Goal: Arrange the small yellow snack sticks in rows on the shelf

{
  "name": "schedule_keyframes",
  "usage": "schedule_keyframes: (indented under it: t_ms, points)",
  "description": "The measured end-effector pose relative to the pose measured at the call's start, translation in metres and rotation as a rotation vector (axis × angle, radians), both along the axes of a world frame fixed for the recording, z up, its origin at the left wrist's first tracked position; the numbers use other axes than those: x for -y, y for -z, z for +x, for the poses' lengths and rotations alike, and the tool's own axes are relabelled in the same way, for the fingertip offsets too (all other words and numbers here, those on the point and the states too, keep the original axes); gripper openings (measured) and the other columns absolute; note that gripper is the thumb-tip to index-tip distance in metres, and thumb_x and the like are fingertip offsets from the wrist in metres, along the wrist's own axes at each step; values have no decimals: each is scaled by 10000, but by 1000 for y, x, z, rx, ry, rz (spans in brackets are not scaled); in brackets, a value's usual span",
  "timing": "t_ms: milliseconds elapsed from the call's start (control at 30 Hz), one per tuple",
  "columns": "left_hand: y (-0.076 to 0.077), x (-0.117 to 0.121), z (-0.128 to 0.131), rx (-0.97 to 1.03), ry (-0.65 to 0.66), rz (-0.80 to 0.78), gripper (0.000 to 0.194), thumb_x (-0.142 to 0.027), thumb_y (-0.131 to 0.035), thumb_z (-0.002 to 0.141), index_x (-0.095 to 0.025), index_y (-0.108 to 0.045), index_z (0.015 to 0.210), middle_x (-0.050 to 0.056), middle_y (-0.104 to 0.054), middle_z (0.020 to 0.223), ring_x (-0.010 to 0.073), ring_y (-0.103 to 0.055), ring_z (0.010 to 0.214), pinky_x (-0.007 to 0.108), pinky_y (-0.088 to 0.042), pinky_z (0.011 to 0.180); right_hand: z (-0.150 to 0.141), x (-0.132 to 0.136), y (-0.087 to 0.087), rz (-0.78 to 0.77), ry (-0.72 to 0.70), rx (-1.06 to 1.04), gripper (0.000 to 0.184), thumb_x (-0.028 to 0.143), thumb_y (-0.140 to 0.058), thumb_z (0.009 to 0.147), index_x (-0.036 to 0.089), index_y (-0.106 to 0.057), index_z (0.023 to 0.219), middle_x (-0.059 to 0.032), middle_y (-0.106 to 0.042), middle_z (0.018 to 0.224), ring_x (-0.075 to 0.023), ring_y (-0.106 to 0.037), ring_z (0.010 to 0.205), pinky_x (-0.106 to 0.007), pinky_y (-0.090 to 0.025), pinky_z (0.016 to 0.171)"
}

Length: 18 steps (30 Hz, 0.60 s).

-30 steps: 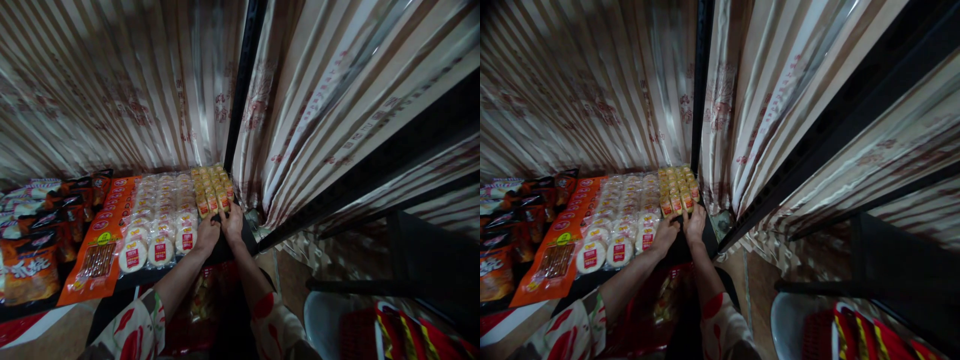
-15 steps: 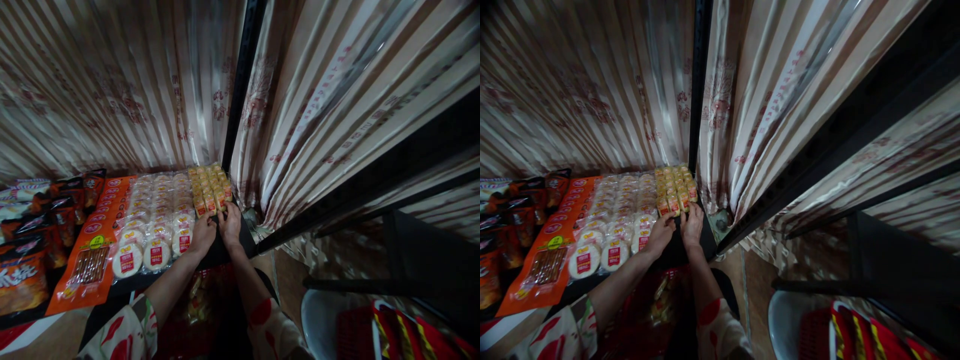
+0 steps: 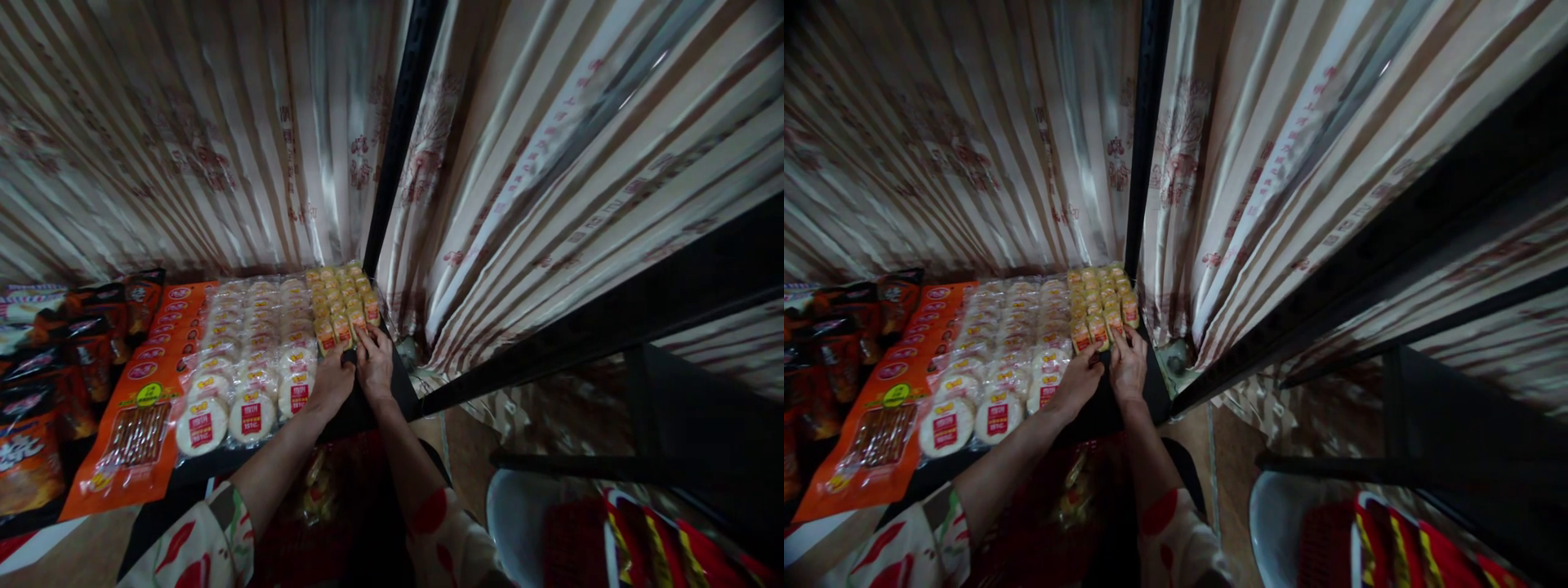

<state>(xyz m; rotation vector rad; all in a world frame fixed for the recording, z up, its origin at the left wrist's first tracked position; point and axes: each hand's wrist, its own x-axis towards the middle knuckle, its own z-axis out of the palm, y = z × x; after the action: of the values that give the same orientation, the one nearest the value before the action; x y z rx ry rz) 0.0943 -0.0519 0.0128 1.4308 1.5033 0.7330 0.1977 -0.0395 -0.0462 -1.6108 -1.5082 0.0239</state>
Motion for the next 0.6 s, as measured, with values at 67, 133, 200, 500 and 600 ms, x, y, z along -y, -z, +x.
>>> schedule_keyframes:
  t_ms: [67, 133, 200, 500, 600]
  points:
    - [1, 0, 0, 4, 6, 4, 530, -70, -440, 718, -161, -488, 1237, 73, -543, 1249, 179, -519, 1104, 291, -397, 945, -1, 1, -1, -9, 8, -13, 372, 137, -417, 815, 240, -606, 1119, -84, -528, 1146, -189, -451, 1041, -336, -417, 897]
    - [3, 1, 0, 8, 8, 10, 519, -67, -430, 720, -161, -496, 1226, 74, -550, 1240, 175, -526, 1093, 289, -407, 933, -1, 2, -1, -7, 8, -30, 377, 132, -414, 809, 237, -613, 1111, -83, -529, 1151, -188, -445, 1056, -332, -411, 912]
    - [4, 4, 2, -2, 3, 9, 492, -66, -427, 721, -155, -517, 1197, 79, -563, 1218, 175, -539, 1070, 292, -415, 922, 1, 2, -1, 7, -5, -48, 396, 109, -404, 794, 236, -620, 1101, -76, -518, 1183, -186, -429, 1090, -332, -397, 934]
    - [-2, 53, 15, -62, 39, 64, 420, -46, -413, 731, -126, -540, 1123, 103, -596, 1127, 153, -573, 975, 270, -410, 906, 7, 12, -11, 66, -45, -110, 459, 43, -346, 730, 235, -670, 992, -50, -476, 1266, -181, -377, 1184, -382, -322, 1016]
    - [0, 73, 11, -80, 67, 95, 392, -25, -403, 718, -133, -571, 1056, 93, -609, 1083, 147, -562, 980, 258, -401, 909, 2, 37, -18, 102, -17, -181, 412, 85, -343, 766, 203, -637, 1028, -81, -510, 1211, -173, -445, 1135, -368, -366, 983]
